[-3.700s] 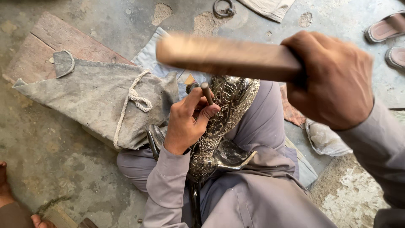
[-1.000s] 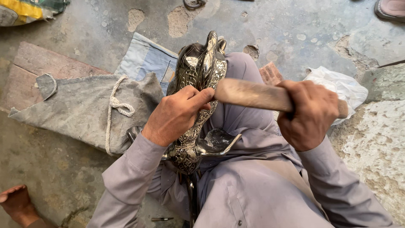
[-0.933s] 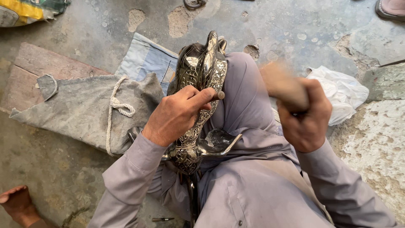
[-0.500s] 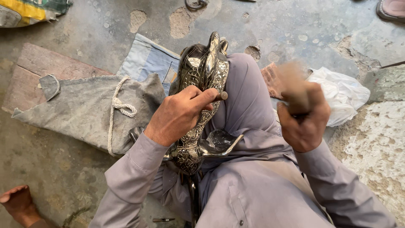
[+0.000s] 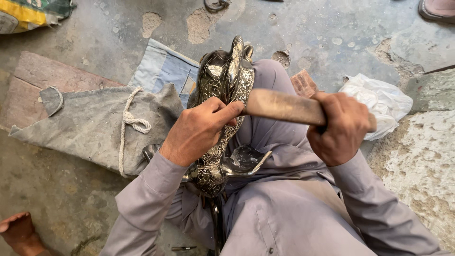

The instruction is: The person sits cross-legged on the floor holding a punch against an engraved brass animal figurine resting on their lap and repeatedly strikes the punch with a wooden mallet to work the surface decoration. They then set the figurine aside and rub the punch on a small abrasive block to sharpen it.

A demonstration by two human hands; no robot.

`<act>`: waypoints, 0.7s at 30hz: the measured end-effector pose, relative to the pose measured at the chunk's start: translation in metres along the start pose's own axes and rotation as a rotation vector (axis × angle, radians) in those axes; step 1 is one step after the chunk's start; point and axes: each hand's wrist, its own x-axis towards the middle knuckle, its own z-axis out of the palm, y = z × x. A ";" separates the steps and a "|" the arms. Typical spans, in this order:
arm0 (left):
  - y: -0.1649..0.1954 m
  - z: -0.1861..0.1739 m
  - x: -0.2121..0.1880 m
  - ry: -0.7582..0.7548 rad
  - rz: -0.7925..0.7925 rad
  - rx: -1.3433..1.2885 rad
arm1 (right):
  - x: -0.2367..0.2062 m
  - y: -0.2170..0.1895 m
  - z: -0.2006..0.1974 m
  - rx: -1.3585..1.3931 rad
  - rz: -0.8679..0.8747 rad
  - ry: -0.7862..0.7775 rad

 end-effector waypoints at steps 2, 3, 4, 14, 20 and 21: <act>0.001 -0.002 0.000 0.003 -0.002 0.021 | 0.000 0.003 -0.001 -0.144 -0.033 -0.055; 0.002 -0.003 0.001 0.011 -0.001 0.035 | -0.001 0.005 -0.001 0.103 0.106 -0.047; 0.003 -0.004 0.001 0.020 0.015 0.009 | -0.004 0.006 0.000 0.351 0.243 -0.040; 0.023 -0.002 0.008 -0.070 0.106 0.236 | -0.029 0.025 0.031 0.562 0.214 0.172; 0.008 -0.012 -0.003 0.169 0.032 -0.019 | -0.021 0.040 0.026 0.002 0.097 -0.027; 0.005 -0.013 -0.005 0.245 0.033 -0.079 | -0.020 0.039 0.024 0.024 0.123 -0.025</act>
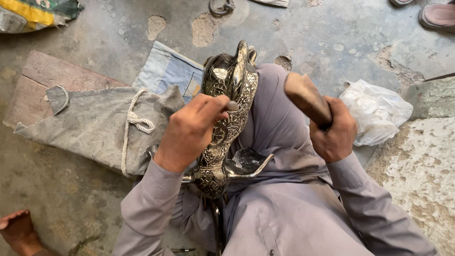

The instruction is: The person sits cross-legged on the floor holding a punch against an engraved brass animal figurine resting on their lap and repeatedly strikes the punch with a wooden mallet to work the surface decoration. They then set the figurine aside and rub the punch on a small abrasive block to sharpen it.

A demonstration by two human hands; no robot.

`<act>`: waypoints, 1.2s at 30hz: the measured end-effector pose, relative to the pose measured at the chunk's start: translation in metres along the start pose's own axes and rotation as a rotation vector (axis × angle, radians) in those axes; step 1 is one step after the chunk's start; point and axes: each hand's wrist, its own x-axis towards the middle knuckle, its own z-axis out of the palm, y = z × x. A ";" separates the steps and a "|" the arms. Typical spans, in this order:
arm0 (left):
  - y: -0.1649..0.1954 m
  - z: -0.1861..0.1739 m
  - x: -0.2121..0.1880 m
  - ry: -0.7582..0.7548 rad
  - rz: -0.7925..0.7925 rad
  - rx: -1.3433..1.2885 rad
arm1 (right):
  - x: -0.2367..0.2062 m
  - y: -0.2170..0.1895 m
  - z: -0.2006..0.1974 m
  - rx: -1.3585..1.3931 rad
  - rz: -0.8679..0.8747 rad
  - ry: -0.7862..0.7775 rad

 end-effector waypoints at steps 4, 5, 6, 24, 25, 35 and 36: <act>-0.007 0.007 -0.007 -0.011 -0.062 -0.158 | 0.007 -0.013 0.000 0.052 -0.015 -0.002; -0.007 0.010 -0.008 -0.029 -0.061 -0.150 | 0.010 -0.017 0.000 0.054 -0.044 0.001; -0.008 0.013 -0.009 -0.048 -0.061 -0.141 | 0.014 -0.020 0.001 -0.018 -0.094 0.000; -0.010 0.022 -0.014 -0.006 -0.017 0.016 | 0.068 -0.065 -0.049 -0.176 -0.271 -0.107; -0.011 0.022 -0.013 -0.010 -0.020 0.028 | 0.066 -0.068 -0.051 0.044 -0.157 -0.099; -0.010 0.022 -0.011 -0.032 -0.040 0.050 | 0.063 -0.072 -0.050 0.517 0.006 -0.098; -0.010 0.022 -0.011 -0.034 -0.041 0.053 | 0.064 -0.071 -0.050 0.212 -0.148 -0.071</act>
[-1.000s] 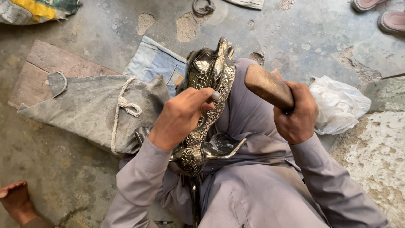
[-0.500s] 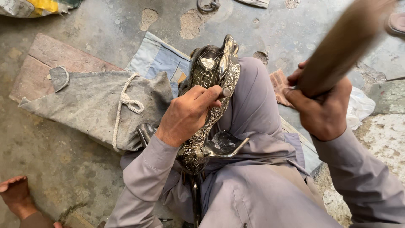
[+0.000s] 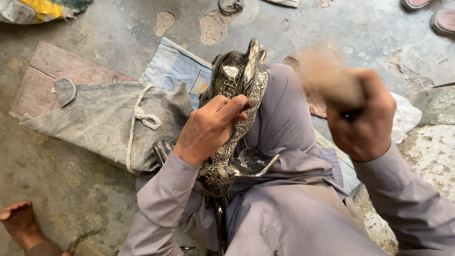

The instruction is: The person sits cross-legged on the floor holding a punch against an engraved brass animal figurine resting on their lap and repeatedly strikes the punch with a wooden mallet to work the surface decoration. They then set the figurine aside and rub the punch on a small abrasive block to sharpen it.

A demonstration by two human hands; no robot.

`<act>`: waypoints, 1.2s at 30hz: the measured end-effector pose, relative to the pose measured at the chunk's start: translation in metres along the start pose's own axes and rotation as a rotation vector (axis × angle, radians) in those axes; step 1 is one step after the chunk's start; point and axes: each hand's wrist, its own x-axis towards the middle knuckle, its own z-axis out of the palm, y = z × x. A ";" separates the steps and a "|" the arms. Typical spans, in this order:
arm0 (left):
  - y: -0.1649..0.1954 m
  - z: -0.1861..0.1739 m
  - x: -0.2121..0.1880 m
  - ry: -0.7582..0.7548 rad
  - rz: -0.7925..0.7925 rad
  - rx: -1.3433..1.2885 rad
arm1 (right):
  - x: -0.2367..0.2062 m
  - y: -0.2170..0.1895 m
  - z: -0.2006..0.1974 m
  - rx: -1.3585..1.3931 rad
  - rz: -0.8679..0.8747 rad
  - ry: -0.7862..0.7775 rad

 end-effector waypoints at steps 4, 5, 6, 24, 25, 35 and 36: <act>-0.001 0.000 0.002 -0.004 0.005 0.005 | 0.004 0.001 0.001 0.009 0.027 -0.030; -0.001 0.000 0.002 0.001 0.004 0.001 | 0.005 0.002 0.001 0.322 0.178 -0.032; -0.001 0.000 0.002 0.004 0.002 -0.005 | 0.006 0.003 0.002 -0.008 0.045 -0.055; 0.000 -0.002 0.006 -0.029 0.010 0.054 | 0.005 -0.004 0.005 -0.287 -0.120 0.033; 0.000 -0.002 0.006 -0.031 0.008 0.045 | 0.004 -0.004 0.005 0.045 0.034 0.034; 0.000 -0.002 0.006 -0.020 0.016 0.032 | -0.006 -0.001 0.010 -0.645 -0.229 -0.022; 0.000 -0.003 0.006 -0.030 0.018 0.052 | -0.007 -0.001 0.010 -0.312 -0.081 0.007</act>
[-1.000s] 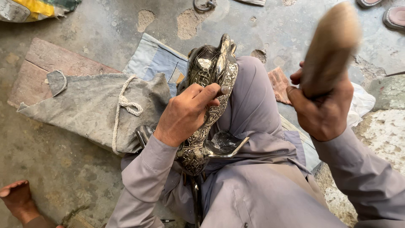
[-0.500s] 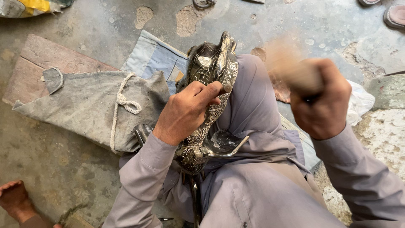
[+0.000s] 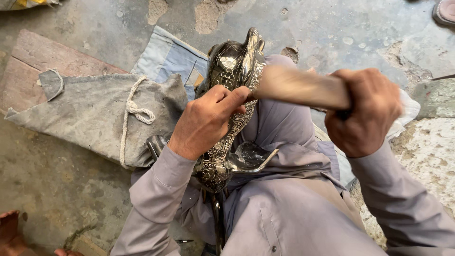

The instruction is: The person sits cross-legged on the floor holding a punch against an engraved brass animal figurine resting on their lap and repeatedly strikes the punch with a wooden mallet to work the surface decoration. They then set the figurine aside and rub the punch on a small abrasive block to sharpen it.

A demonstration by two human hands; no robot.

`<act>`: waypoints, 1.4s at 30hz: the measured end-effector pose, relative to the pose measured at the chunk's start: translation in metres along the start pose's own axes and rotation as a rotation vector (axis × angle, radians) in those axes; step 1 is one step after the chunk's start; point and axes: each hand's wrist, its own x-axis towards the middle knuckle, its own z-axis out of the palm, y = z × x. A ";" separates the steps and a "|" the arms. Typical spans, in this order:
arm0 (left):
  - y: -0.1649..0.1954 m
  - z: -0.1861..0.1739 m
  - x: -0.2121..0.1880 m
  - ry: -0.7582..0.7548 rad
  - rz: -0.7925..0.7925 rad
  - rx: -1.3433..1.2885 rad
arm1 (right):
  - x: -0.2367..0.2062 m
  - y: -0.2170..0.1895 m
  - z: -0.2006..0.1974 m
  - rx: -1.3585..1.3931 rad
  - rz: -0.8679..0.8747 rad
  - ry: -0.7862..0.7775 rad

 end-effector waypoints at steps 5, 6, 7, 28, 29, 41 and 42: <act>0.001 -0.001 0.001 -0.006 -0.012 0.005 | -0.002 -0.002 0.000 -0.306 -0.100 -0.006; 0.001 -0.001 0.000 -0.016 -0.012 0.019 | -0.003 -0.002 0.001 -0.022 0.041 0.011; 0.001 -0.001 0.000 -0.024 -0.013 0.003 | -0.004 -0.002 0.001 0.258 0.182 0.032; 0.015 -0.008 0.003 -0.035 -0.099 -0.063 | -0.016 0.023 0.009 -0.060 0.014 -0.070; 0.013 -0.009 0.002 0.038 -0.069 -0.116 | -0.013 0.024 0.008 -0.168 -0.043 -0.085; -0.010 0.001 -0.001 0.107 -0.016 -0.259 | 0.003 0.038 0.027 -0.363 -0.123 -0.064; -0.009 0.001 -0.002 0.105 -0.014 -0.208 | 0.007 0.039 0.027 -0.423 -0.146 -0.087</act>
